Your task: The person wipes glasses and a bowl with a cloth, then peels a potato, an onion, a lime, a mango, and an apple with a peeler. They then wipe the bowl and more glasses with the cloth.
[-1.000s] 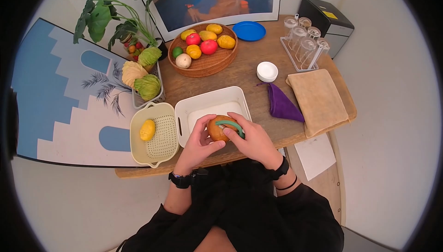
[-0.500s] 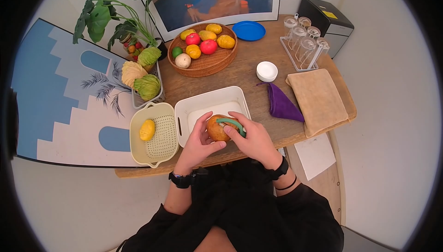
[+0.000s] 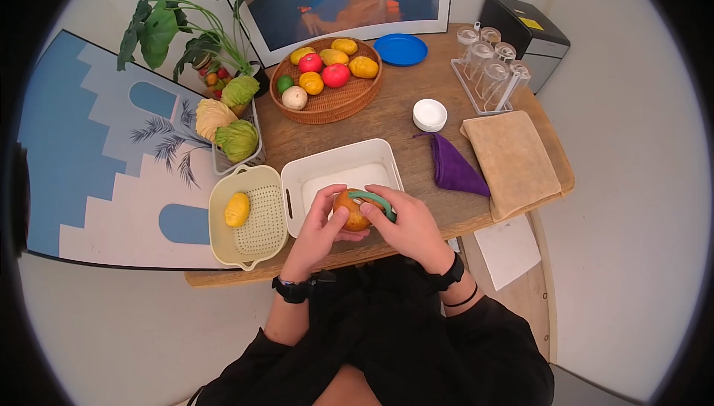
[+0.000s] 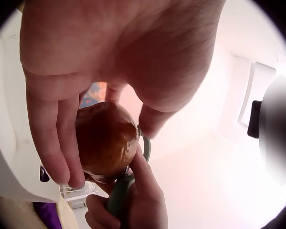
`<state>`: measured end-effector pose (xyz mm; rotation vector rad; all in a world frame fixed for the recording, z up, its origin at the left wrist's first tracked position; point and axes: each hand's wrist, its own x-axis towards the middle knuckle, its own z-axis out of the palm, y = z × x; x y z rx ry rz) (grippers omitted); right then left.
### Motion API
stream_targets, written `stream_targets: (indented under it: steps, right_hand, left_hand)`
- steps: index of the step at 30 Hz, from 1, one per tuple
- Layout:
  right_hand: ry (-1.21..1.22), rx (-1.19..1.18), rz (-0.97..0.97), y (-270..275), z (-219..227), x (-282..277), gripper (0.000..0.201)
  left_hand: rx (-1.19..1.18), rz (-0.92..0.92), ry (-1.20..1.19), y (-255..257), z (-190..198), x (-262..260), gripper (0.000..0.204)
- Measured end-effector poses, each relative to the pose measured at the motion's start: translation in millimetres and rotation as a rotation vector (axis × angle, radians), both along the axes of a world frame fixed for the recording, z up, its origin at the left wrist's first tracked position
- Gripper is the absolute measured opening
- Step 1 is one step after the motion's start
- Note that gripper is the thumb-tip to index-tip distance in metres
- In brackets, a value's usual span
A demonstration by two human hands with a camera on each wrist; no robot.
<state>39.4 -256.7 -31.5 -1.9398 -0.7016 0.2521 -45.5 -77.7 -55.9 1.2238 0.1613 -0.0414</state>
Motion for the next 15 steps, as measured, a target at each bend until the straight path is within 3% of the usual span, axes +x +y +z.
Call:
stream_targets:
  steps: [5, 8, 10, 13, 15]
  right_hand:
    - [-0.069, 0.000, 0.005, -1.0, 1.6, 0.1, 0.038]
    - [-0.128, 0.014, 0.039, -1.3, -4.5, 1.6, 0.041]
    - [-0.096, 0.037, -0.039, 1.1, -7.3, 0.2, 0.048]
    - [0.047, -0.026, -0.044, 0.8, 0.9, -1.6, 0.053]
    - [0.035, 0.006, -0.042, 1.9, -2.9, -1.5, 0.052]
  left_hand:
    - [-0.075, -0.033, 0.079, 6.8, -9.2, 3.0, 0.051]
    - [0.011, -0.111, 0.166, 8.4, -1.2, -0.2, 0.051]
    - [0.200, -0.029, -0.105, 4.9, -0.6, -3.0, 0.055]
    - [0.223, 0.058, -0.250, 0.1, -4.5, -1.2, 0.060]
    - [0.179, 0.066, -0.198, 2.4, -10.6, 0.4, 0.060]
